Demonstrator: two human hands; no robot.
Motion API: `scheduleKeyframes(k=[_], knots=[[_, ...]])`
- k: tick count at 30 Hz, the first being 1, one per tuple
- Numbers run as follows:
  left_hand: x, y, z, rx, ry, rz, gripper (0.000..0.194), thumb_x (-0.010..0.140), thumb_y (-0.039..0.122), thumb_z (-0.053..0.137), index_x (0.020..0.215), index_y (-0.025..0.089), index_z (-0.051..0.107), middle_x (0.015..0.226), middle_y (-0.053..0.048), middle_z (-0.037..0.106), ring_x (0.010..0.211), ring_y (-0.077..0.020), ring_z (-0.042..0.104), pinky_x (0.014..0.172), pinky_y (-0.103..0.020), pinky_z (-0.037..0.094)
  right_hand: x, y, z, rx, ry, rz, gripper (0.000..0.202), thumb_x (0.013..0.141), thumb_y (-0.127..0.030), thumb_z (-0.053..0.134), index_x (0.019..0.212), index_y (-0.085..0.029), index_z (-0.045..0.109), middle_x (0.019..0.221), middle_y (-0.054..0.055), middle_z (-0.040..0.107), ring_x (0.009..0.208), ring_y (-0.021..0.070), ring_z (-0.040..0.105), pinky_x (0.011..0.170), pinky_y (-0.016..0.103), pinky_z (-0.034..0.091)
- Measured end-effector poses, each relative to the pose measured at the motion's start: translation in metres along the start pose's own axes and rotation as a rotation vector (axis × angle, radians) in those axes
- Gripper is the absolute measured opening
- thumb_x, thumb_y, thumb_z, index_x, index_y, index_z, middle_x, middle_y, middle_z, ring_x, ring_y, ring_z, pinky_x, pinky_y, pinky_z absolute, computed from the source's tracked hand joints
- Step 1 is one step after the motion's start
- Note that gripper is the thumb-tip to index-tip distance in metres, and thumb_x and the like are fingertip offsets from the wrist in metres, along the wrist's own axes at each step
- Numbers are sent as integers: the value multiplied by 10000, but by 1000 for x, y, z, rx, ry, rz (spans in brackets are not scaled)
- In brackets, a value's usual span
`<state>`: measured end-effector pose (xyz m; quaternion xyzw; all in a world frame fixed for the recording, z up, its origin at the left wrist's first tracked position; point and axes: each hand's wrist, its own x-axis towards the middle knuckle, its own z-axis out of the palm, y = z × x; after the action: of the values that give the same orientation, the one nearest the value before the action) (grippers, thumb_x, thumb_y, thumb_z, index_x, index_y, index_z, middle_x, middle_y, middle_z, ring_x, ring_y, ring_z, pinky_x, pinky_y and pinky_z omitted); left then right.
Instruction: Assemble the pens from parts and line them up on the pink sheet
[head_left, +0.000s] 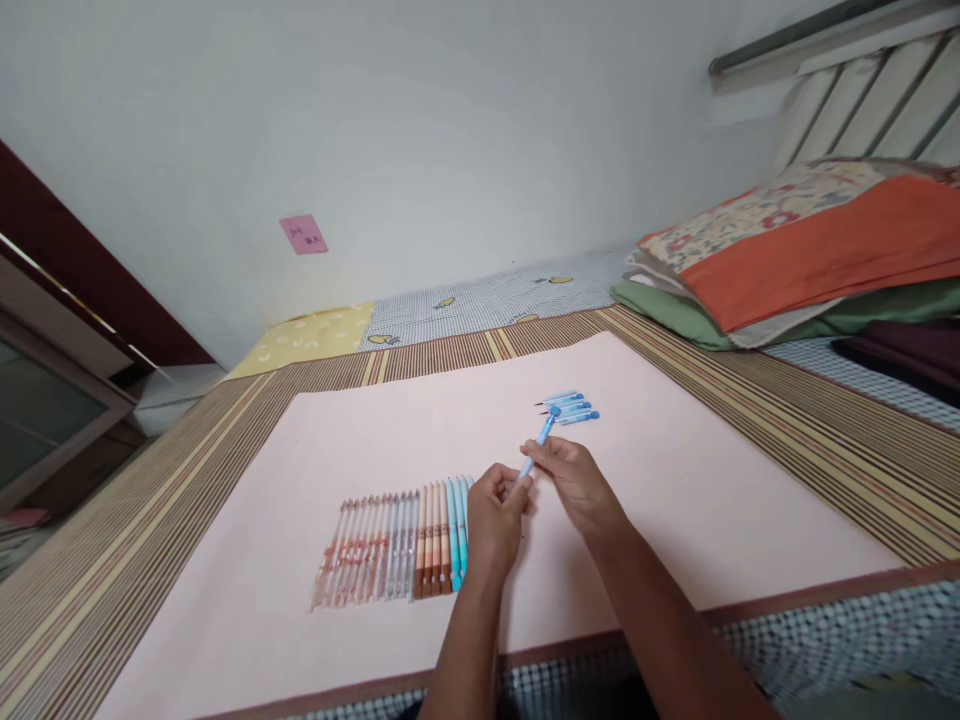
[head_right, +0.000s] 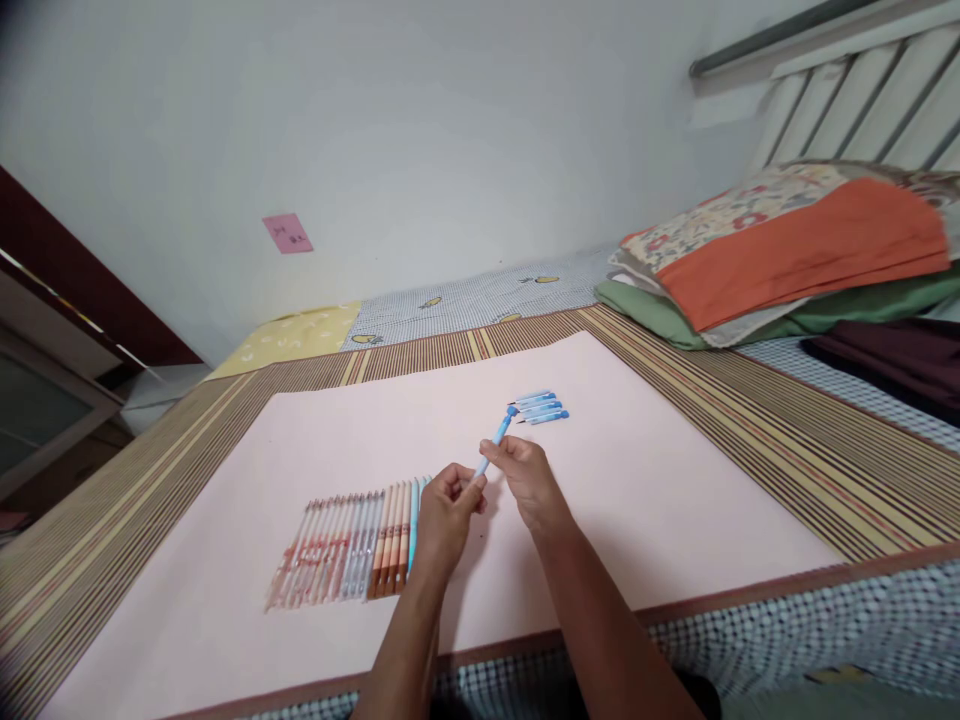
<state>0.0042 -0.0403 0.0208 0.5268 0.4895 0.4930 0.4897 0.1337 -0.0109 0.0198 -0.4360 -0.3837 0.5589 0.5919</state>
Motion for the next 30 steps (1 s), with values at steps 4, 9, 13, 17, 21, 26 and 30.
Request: scheduleKeyframes(k=[4,9,13,17,21,26,30], knots=[[-6,0,4,228,151,169,197,867,351,665,734,208,634,613,23,578,577,-135,475,578,-258,323,2,5,5,-5,68,-13,419,662,-571,838,658,-189,666,674,8,594,708,176,519,733,336,426],[-8,4,7,194,243,215,143,857,326,667,786,202,677,683,12,615,629,-141,512,610,-254,361,1,2,8,105,16,1,419,658,-580,841,698,-185,708,768,39,639,822,207,574,853,358,462],[0,1,4,-82,201,103,194,799,359,729,785,173,675,637,20,591,619,-134,513,614,-245,400,-1,-6,3,165,-118,22,361,697,-534,838,819,-201,768,908,53,676,911,212,592,911,357,463],[5,-1,-3,-191,120,69,213,776,348,753,745,166,647,616,32,576,598,-115,505,625,-236,407,-2,-9,-2,192,-227,10,288,765,-451,815,923,-212,782,945,48,682,945,204,597,946,364,451],[2,5,-6,-124,91,79,216,801,355,729,738,176,627,596,38,561,571,-116,493,595,-239,388,-2,-8,0,177,-199,4,305,738,-463,833,872,-196,773,880,40,676,872,189,593,923,367,455],[-8,15,-4,180,190,222,172,859,324,671,752,190,661,630,24,600,593,-129,508,590,-247,362,-3,-3,8,152,-84,-14,364,673,-516,861,739,-182,732,751,19,634,788,178,566,872,364,462],[-10,16,0,254,260,321,139,876,291,662,781,200,705,681,11,642,621,-129,525,620,-252,374,-3,-2,12,202,-72,-12,365,689,-522,851,725,-184,717,747,11,618,794,172,562,875,351,462]])
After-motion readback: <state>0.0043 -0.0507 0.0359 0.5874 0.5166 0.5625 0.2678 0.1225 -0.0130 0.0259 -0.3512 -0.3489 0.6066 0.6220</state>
